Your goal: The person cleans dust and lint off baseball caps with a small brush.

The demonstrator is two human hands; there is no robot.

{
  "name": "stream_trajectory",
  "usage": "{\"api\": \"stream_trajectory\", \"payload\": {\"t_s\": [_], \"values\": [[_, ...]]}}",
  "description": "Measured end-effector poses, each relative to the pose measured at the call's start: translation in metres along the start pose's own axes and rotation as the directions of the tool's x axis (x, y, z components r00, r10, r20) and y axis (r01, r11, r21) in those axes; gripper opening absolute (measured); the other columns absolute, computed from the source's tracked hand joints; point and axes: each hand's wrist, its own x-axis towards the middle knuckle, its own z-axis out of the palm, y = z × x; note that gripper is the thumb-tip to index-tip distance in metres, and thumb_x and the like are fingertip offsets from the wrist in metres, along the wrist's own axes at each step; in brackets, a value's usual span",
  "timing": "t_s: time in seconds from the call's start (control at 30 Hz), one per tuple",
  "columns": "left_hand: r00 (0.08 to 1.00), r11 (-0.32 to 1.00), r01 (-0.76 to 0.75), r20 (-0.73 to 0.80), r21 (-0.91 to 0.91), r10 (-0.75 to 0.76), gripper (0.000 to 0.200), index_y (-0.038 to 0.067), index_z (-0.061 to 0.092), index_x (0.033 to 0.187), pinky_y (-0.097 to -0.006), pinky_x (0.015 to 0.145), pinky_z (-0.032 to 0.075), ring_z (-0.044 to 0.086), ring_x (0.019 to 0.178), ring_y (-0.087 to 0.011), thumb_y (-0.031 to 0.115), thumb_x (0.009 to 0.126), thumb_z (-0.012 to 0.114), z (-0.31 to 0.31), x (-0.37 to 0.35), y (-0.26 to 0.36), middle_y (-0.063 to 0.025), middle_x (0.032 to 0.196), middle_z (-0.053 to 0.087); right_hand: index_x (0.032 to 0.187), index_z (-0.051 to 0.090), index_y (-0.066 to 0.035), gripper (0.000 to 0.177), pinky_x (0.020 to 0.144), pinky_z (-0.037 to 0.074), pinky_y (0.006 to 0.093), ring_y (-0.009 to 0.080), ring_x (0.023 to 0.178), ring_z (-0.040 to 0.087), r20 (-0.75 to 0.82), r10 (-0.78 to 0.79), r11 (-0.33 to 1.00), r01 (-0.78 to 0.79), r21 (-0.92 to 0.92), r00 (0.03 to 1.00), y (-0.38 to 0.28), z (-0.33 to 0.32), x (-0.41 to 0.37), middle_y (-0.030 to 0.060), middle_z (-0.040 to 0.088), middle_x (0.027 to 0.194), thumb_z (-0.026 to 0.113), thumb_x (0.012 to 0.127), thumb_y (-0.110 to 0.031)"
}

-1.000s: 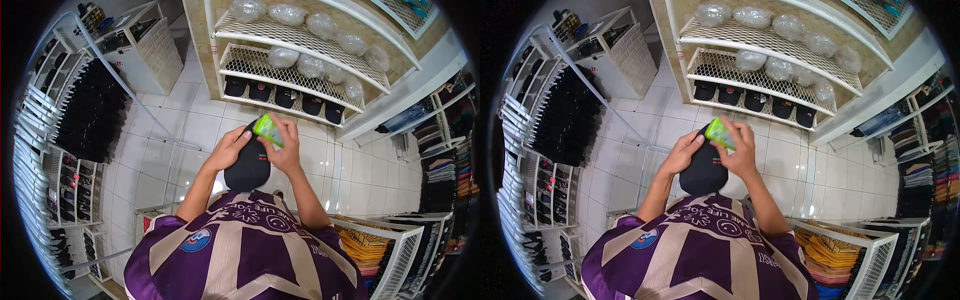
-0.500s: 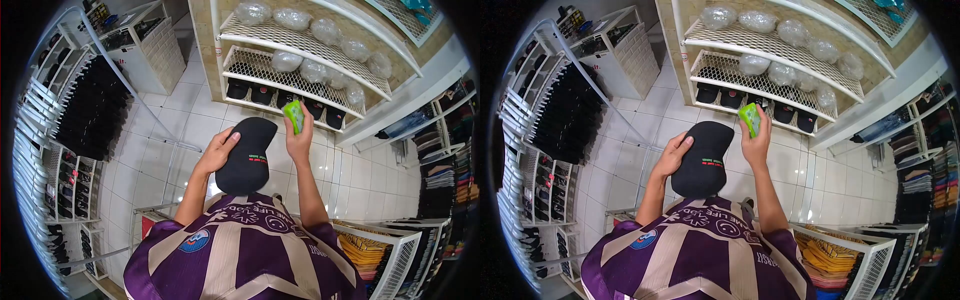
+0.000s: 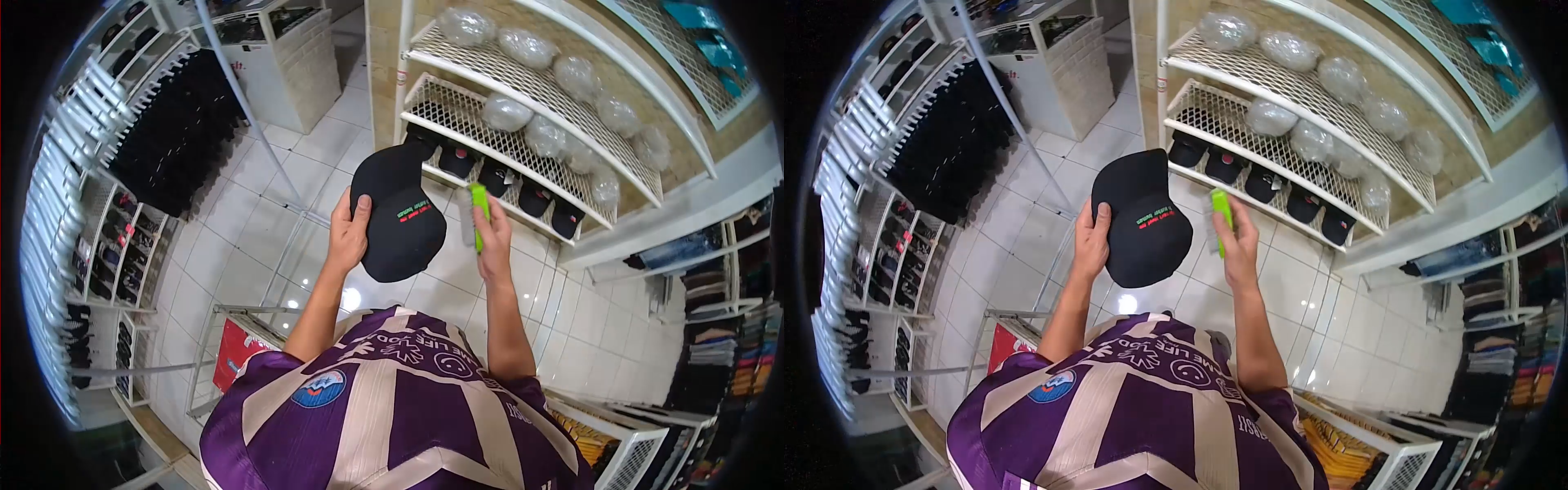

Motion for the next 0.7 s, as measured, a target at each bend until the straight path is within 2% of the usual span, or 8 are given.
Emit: {"api": "stream_trajectory", "payload": {"t_s": [0.07, 0.23, 0.33, 0.4, 0.47, 0.53, 0.63, 0.7], "values": [[0.983, 0.996, -0.082, -0.163, 0.033, 0.086, 0.042, -0.005, 0.057, 0.128, -0.0273, 0.095, 0.047, 0.059, 0.107, -0.0127, 0.031, 0.109, 0.050, 0.008, -0.009, 0.002, -0.0079, 0.118, 0.066, 0.140, 0.052, 0.002, 0.047, 0.096, 0.046, 0.0252, 0.0167, 0.115, 0.061, 0.293, 0.184, 0.875, -0.293, 0.387, 0.938, 0.014, -0.005, -0.008, 0.0097, 0.065, 0.125, 0.063, 0.100, -0.019], [0.916, 0.975, -0.190, -0.337, 0.113, 0.217, 0.043, -0.004, 0.056, 0.129, -0.0278, 0.097, 0.046, 0.059, 0.110, -0.0140, 0.033, 0.108, 0.050, 0.028, -0.031, 0.002, -0.0091, 0.121, 0.065, 0.139, 0.055, -0.010, 0.055, 0.104, 0.037, 0.0697, 0.0413, 0.123, 0.056, 0.483, 0.266, 0.612, -0.533, 0.584, 0.834, 0.032, -0.016, 0.002, 0.0162, 0.063, 0.126, 0.053, 0.100, -0.049], [0.890, 0.969, -0.245, -0.394, 0.009, 0.229, 0.044, -0.005, 0.055, 0.131, -0.0285, 0.098, 0.046, 0.059, 0.111, -0.0150, 0.033, 0.108, 0.050, 0.046, -0.047, 0.004, -0.0095, 0.124, 0.064, 0.137, 0.056, -0.009, 0.053, 0.104, 0.037, 0.0684, 0.0434, 0.126, 0.054, 0.568, 0.315, 0.575, -0.629, 0.523, 0.761, 0.019, -0.024, 0.012, 0.0164, 0.063, 0.128, 0.053, 0.101, -0.048], [0.863, 0.945, -0.238, -0.399, 0.223, 0.311, 0.040, -0.004, 0.054, 0.133, -0.0286, 0.098, 0.046, 0.059, 0.112, -0.0149, 0.027, 0.108, 0.052, 0.058, -0.052, 0.010, -0.0093, 0.126, 0.063, 0.135, 0.057, -0.008, 0.052, 0.103, 0.043, 0.0624, 0.0378, 0.122, 0.059, 0.605, 0.300, 0.502, -0.662, 0.558, 0.737, 0.014, -0.036, 0.013, 0.0157, 0.066, 0.124, 0.053, 0.101, -0.047], [0.930, 0.976, -0.148, -0.315, 0.157, 0.192, 0.037, -0.003, 0.055, 0.132, -0.0296, 0.100, 0.045, 0.059, 0.113, -0.0147, 0.024, 0.106, 0.056, 0.061, -0.056, 0.009, -0.0081, 0.125, 0.064, 0.133, 0.058, -0.007, 0.049, 0.102, 0.049, 0.0501, 0.0294, 0.115, 0.064, 0.678, 0.103, 0.333, -0.668, 0.666, 0.728, 0.024, -0.059, 0.017, 0.0139, 0.068, 0.120, 0.056, 0.100, -0.044], [0.986, 0.997, 0.073, -0.155, 0.031, -0.068, 0.033, -0.001, 0.058, 0.130, -0.0314, 0.101, 0.045, 0.060, 0.111, -0.0142, 0.010, 0.099, 0.064, 0.052, -0.066, 0.000, -0.0057, 0.121, 0.066, 0.135, 0.057, 0.000, 0.051, 0.098, 0.052, 0.0315, 0.0214, 0.112, 0.066, 0.329, 0.200, 0.603, -0.381, 0.701, 0.923, 0.008, -0.059, 0.012, 0.0120, 0.067, 0.124, 0.060, 0.100, -0.036], [0.970, 0.969, 0.242, -0.010, 0.052, -0.242, 0.038, -0.001, 0.059, 0.130, -0.0337, 0.099, 0.048, 0.063, 0.109, -0.0152, 0.008, 0.094, 0.069, 0.042, -0.076, 0.002, -0.0067, 0.122, 0.066, 0.141, 0.052, 0.002, 0.056, 0.103, 0.048, 0.0321, 0.0214, 0.116, 0.064, 0.456, 0.073, 0.657, -0.386, 0.648, 0.887, -0.013, -0.084, 0.018, 0.0127, 0.065, 0.128, 0.065, 0.096, -0.028], [0.893, 0.891, 0.449, 0.013, -0.068, -0.449, 0.035, -0.002, 0.063, 0.124, -0.0361, 0.097, 0.051, 0.066, 0.107, -0.0177, 0.008, 0.091, 0.070, 0.047, -0.086, 0.010, -0.0096, 0.120, 0.069, 0.144, 0.050, 0.004, 0.065, 0.107, 0.045, 0.0314, 0.0209, 0.118, 0.062, 0.605, 0.002, 0.885, -0.283, 0.370, 0.796, -0.027, -0.095, 0.018, 0.0136, 0.063, 0.132, 0.072, 0.087, -0.019]]}}
